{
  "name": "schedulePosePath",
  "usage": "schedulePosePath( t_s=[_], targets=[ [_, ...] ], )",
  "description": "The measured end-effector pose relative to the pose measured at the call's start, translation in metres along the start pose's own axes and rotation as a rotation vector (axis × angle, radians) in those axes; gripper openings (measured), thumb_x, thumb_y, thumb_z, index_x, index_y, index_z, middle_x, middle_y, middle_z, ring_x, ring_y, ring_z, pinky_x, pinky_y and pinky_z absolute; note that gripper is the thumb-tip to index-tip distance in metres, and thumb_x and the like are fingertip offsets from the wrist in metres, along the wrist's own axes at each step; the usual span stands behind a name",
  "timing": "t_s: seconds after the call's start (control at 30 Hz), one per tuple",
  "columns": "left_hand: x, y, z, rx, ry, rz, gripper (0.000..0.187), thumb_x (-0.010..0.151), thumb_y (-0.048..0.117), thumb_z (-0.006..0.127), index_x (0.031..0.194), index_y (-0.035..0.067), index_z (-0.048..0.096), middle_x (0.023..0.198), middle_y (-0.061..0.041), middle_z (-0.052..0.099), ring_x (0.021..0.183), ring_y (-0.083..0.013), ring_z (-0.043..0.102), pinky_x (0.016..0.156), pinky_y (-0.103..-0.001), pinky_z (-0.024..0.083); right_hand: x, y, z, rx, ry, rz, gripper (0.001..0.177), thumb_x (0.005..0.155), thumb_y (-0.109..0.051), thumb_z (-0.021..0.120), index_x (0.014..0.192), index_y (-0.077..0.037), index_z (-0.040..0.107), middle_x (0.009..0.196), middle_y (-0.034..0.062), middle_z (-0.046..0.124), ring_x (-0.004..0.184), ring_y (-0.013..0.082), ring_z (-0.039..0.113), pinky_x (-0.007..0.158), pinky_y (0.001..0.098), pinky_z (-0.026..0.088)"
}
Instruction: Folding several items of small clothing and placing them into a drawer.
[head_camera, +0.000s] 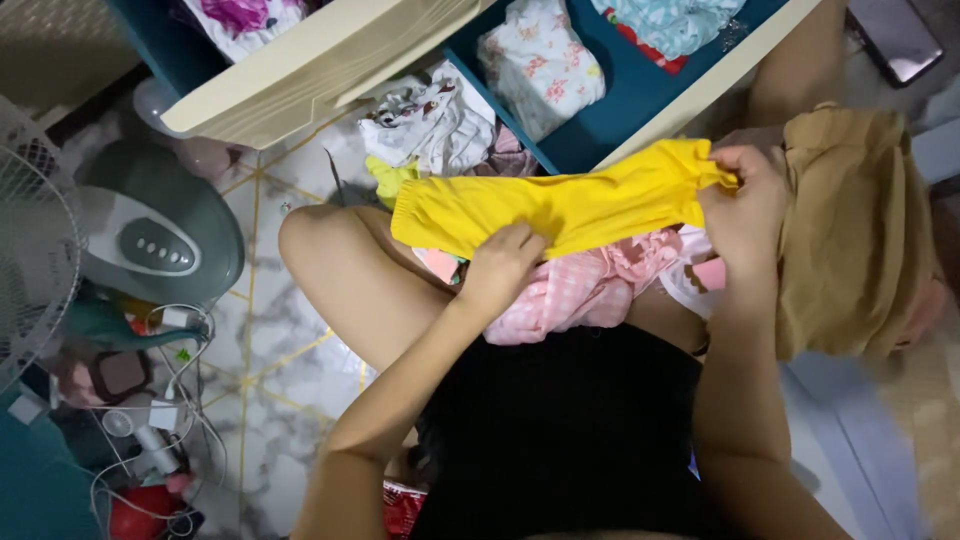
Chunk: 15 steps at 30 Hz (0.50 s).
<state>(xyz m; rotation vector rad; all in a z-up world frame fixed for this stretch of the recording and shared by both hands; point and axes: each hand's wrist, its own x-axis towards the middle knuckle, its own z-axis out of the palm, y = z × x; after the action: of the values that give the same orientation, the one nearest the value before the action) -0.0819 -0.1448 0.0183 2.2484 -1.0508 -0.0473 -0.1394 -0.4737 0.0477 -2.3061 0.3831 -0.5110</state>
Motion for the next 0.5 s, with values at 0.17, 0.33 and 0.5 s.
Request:
schedulePosePath(
  t_s=[0.17,0.33,0.5],
  targets=[
    [0.009,0.006,-0.005,-0.072,-0.017,-0.026,0.035,0.083,0.023,0.076,0.112,0.007,0.064,0.108,-0.015,0.062,0.103,-0.0369,0.063,0.088,-0.044,0.052,0.006,-0.048,-0.001,0.08,-0.061,0.106,0.029,0.088,0.014,0.068,0.114,-0.001,0.067,0.109,0.0131,0.062,0.095,0.0228,0.066,0.085,0.0275,0.053],
    [0.016,-0.013,0.046,-0.555,0.014,-0.182,0.058,0.091,0.039,0.072,0.133,0.003,0.055,0.124,-0.014,0.062,0.118,-0.0324,0.06,0.101,-0.042,0.05,0.005,-0.109,0.022,-0.046,-0.09,-0.067,0.031,0.09,0.013,0.067,0.117,-0.002,0.065,0.112,0.0146,0.056,0.105,0.0294,0.065,0.091,0.036,0.052],
    [0.025,-0.042,0.038,-2.114,-0.026,-0.844,0.085,0.092,0.075,0.037,0.142,0.007,0.046,0.13,-0.012,0.061,0.119,-0.0286,0.061,0.097,-0.051,0.051,-0.013,-0.155,0.075,0.284,-0.407,-0.371,0.04,0.082,0.004,0.069,0.12,-0.003,0.06,0.119,0.0171,0.06,0.118,0.0342,0.059,0.1,0.0412,0.05]
  ],
)
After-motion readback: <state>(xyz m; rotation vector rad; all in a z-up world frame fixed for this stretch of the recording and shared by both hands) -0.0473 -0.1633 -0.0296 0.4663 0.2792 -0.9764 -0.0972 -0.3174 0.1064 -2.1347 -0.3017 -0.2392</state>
